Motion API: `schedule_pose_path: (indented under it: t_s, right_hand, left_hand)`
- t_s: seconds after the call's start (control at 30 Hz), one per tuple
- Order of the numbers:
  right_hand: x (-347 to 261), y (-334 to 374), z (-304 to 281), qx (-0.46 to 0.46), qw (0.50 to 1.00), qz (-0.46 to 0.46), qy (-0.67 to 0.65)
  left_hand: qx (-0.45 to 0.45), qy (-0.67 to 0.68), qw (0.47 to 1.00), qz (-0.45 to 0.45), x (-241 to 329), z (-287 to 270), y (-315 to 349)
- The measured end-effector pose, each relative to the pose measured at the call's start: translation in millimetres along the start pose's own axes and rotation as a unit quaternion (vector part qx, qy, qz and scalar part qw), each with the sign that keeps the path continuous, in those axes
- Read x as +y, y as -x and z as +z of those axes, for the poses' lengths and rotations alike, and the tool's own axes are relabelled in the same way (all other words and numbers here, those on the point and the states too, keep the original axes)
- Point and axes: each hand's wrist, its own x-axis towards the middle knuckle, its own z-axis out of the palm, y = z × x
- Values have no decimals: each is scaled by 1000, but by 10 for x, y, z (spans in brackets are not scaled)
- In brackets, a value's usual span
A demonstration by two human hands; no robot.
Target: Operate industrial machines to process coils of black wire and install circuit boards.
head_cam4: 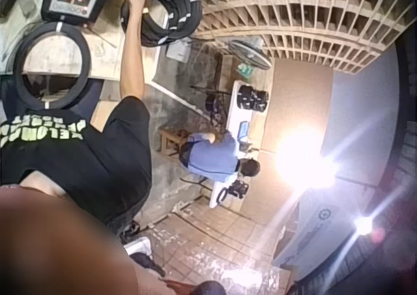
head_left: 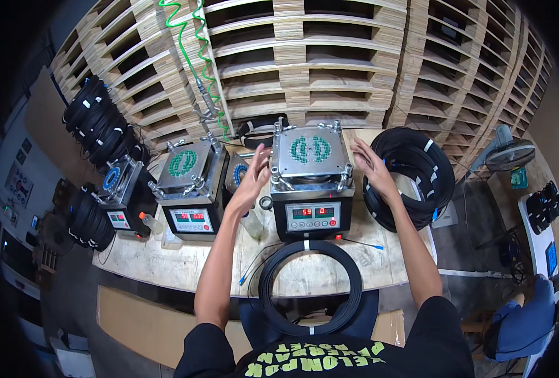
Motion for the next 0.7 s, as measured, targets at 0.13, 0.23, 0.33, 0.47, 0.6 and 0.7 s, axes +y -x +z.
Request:
schedule_pose_path:
  t_s: [0.13,0.23,0.33,0.47,0.6,0.7]
  right_hand:
    - [-168,313,158,-19,999,29,15]
    - [-213,358,265,-14,997,49,55]
    - [-188,343,323,14,998,55,41]
    - [-112,322,406,30,997,50,56]
    - [-55,305,522,75,994,17,77]
    - [-35,287,556,104,990,0,95]
  left_hand:
    - [2,-3,1000,11,-60,88,147]
    - [29,-33,999,-5,-28,158,145]
    - [65,-52,996,-8,-8,281,141]
    - [122,-65,990,-8,-18,418,103]
    - [158,-80,984,4,-63,485,94]
    - [154,-78,985,1,-94,480,92]
